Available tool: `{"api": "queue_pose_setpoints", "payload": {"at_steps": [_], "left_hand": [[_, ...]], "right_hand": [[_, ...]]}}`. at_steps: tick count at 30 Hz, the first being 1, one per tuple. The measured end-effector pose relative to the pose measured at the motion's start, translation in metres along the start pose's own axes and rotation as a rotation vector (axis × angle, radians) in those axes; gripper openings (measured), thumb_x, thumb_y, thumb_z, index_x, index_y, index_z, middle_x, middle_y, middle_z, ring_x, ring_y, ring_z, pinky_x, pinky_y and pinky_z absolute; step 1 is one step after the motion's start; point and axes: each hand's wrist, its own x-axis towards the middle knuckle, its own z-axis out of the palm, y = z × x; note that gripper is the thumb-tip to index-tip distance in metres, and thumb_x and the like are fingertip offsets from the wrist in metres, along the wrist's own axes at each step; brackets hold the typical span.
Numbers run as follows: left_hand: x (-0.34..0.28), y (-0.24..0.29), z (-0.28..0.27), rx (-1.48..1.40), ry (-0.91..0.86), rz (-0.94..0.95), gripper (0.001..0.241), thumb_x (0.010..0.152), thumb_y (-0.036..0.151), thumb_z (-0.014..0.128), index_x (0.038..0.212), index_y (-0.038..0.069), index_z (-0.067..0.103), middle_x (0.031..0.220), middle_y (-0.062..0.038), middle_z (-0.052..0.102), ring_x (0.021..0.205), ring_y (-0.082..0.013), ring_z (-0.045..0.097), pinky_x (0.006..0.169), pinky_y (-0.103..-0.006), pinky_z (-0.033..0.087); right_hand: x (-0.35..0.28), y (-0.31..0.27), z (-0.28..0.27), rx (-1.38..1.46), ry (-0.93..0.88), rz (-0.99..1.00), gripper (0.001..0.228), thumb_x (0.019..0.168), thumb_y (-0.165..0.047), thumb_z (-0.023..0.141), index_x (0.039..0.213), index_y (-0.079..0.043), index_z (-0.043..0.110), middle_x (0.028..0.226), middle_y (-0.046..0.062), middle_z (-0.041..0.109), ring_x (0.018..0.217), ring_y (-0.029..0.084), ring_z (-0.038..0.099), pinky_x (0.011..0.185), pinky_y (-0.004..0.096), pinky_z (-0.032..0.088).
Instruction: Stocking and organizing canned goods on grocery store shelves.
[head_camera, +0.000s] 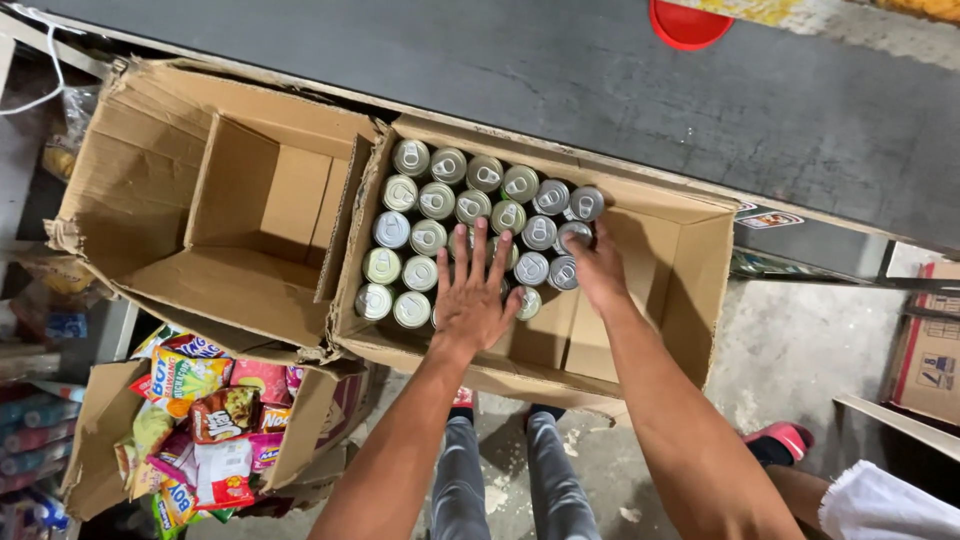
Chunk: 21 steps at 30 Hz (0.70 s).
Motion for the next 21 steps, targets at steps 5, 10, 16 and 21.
{"api": "queue_pose_setpoints", "payload": {"at_steps": [5,10,16,21], "left_hand": [[0.002,-0.004,0.003,0.009,0.061,0.000,0.082,0.099,0.055,0.037,0.164,0.019,0.002,0.169,-0.017,-0.012,0.155,-0.0412,-0.011,0.122,-0.0586,-0.002],[0.006,-0.003,-0.001,-0.018,0.082,0.007,0.082,0.099,0.054,0.038,0.164,0.019,0.002,0.169,-0.017,-0.012,0.155,-0.0409,-0.010,0.122,-0.0586,-0.002],[0.001,0.012,-0.020,-0.009,0.033,-0.039,0.089,0.096,0.056,0.042,0.165,0.017,0.002,0.170,-0.018,-0.012,0.156,-0.0401,-0.009,0.122,-0.0590,0.003],[0.019,0.021,0.007,-0.065,0.172,0.063,0.076,0.099,0.051,0.039,0.165,0.026,0.010,0.170,-0.014,-0.005,0.154,-0.0398,-0.003,0.118,-0.0633,0.008]], "right_hand": [[-0.009,-0.023,0.009,-0.363,0.143,-0.074,0.038,0.093,-0.021,0.070,0.126,-0.004,0.066,0.110,0.010,0.076,0.100,0.021,0.072,0.090,0.034,0.054],[0.007,-0.006,0.002,-0.144,0.099,-0.053,0.039,0.092,-0.023,0.071,0.126,-0.005,0.063,0.113,0.007,0.073,0.102,0.019,0.068,0.092,0.033,0.053],[0.020,0.022,-0.004,-0.002,0.054,-0.051,0.057,0.091,-0.027,0.070,0.140,-0.007,0.050,0.132,0.010,0.063,0.119,0.022,0.059,0.102,0.036,0.047],[0.030,0.047,0.001,0.216,-0.024,-0.152,0.073,0.100,-0.040,0.055,0.162,-0.010,0.030,0.164,0.010,0.039,0.149,0.024,0.038,0.121,0.037,0.030]]}}
